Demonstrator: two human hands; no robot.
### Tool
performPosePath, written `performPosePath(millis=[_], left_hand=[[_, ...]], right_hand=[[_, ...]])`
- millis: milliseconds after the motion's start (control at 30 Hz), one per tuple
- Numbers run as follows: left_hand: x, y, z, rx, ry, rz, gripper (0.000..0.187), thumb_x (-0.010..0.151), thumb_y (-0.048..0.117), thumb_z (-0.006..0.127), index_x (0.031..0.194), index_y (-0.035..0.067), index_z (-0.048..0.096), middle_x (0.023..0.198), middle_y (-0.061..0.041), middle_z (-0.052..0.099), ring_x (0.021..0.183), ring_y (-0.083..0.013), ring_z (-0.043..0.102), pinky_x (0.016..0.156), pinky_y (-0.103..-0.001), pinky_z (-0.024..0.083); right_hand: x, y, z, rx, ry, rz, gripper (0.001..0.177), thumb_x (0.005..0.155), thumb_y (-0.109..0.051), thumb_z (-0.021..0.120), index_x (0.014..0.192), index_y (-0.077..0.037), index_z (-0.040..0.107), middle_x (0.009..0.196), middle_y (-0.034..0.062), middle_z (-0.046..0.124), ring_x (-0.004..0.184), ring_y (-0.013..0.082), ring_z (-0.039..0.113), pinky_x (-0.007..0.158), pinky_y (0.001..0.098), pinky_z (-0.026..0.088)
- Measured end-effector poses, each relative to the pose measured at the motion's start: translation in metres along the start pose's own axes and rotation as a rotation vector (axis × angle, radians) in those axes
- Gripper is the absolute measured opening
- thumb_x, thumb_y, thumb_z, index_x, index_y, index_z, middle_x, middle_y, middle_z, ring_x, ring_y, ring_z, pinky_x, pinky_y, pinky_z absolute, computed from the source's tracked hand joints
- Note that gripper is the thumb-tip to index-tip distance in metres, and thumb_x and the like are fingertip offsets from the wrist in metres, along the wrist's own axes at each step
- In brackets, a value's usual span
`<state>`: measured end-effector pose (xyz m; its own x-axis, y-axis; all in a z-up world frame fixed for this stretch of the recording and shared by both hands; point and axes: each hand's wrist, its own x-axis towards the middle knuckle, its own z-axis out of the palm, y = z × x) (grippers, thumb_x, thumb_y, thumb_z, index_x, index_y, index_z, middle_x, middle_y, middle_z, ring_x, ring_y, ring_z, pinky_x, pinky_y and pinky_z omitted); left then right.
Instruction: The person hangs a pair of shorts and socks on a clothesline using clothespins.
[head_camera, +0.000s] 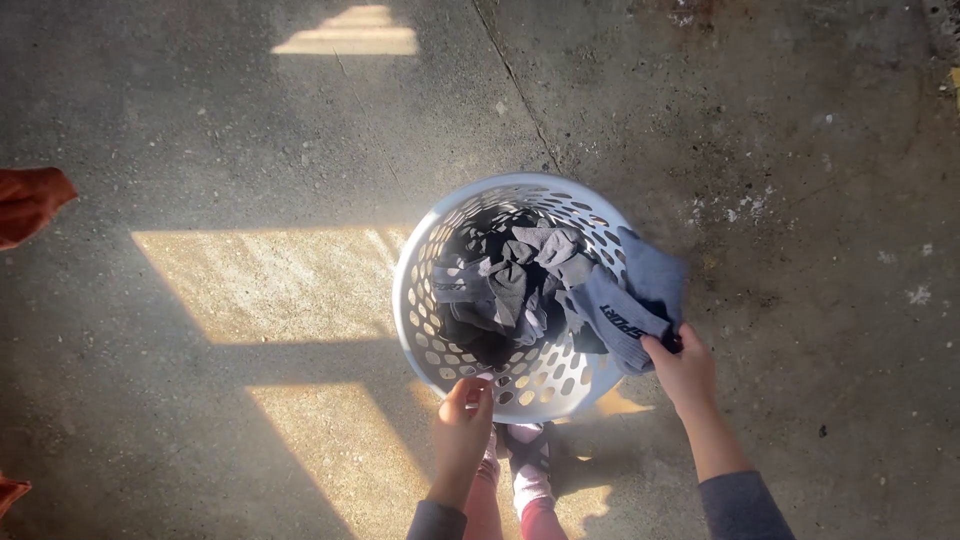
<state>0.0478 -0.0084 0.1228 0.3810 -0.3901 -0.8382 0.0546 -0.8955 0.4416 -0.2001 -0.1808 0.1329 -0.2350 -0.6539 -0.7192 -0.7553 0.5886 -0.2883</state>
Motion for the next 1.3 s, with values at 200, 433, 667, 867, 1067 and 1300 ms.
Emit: performPosePath(millis=[200,433,667,867,1067,1300], left_hand=[[-0.036,0.041,-0.035,0.007,0.008,0.032,0.026,0.092,0.032,0.057,0.105,0.02,0.076,0.098,0.005,0.08,0.097,-0.0113,0.073,0.085,-0.031,0.055],[-0.07,0.107,-0.059,-0.077,-0.096,0.056,0.032,0.092,0.036,0.058,0.115,0.02,0.073,0.106,0.005,0.078,0.102,-0.0093,0.071,0.08,-0.028,0.058],[-0.103,0.166,-0.071,-0.274,-0.312,-0.046,0.087,0.083,0.063,0.058,0.158,0.026,0.034,0.159,0.002,0.045,0.145,-0.0183,0.048,0.118,-0.04,0.04],[-0.13,0.189,-0.084,-0.853,-0.546,-0.102,0.108,0.058,0.084,0.045,0.156,0.046,0.021,0.173,0.008,0.009,0.155,-0.0457,0.014,0.115,-0.065,0.038],[-0.09,0.122,-0.037,-1.435,-0.926,0.15,0.062,0.099,0.047,0.035,0.156,0.024,0.026,0.144,-0.007,0.051,0.142,-0.0235,0.04,0.122,-0.052,0.03],[-0.141,0.17,-0.033,-1.724,-0.723,-0.052,0.101,0.073,0.048,0.057,0.16,0.003,0.034,0.162,-0.024,0.039,0.15,-0.0407,0.033,0.124,-0.054,0.025]], right_hand=[[-0.043,-0.009,-0.035,0.33,0.208,-0.117,0.037,0.087,-0.018,0.071,0.122,-0.005,0.067,0.113,0.01,0.071,0.104,0.026,0.066,0.085,0.0407,0.05],[-0.117,-0.079,-0.055,0.589,0.191,-0.162,0.044,0.088,-0.01,0.068,0.131,-0.003,0.064,0.121,0.0122,0.07,0.114,0.0243,0.065,0.097,0.038,0.051],[-0.143,-0.087,-0.056,0.906,-0.014,-0.217,0.049,0.085,0.003,0.064,0.134,-0.001,0.06,0.123,0.0143,0.069,0.109,0.025,0.061,0.091,0.0375,0.046],[-0.144,-0.053,-0.053,1.054,-0.24,-0.309,0.043,0.082,0.01,0.063,0.125,0.005,0.066,0.113,0.0194,0.074,0.101,0.0286,0.066,0.083,0.0389,0.049],[-0.174,-0.071,-0.062,0.946,-0.365,-0.264,0.055,0.078,0.008,0.071,0.133,0.001,0.066,0.121,0.0212,0.077,0.113,0.0314,0.065,0.094,0.0445,0.046],[-0.205,-0.112,-0.114,0.686,-0.468,-0.429,0.06,0.083,-0.011,0.074,0.142,-0.008,0.063,0.129,0.0116,0.073,0.119,0.0259,0.068,0.096,0.0437,0.056]])
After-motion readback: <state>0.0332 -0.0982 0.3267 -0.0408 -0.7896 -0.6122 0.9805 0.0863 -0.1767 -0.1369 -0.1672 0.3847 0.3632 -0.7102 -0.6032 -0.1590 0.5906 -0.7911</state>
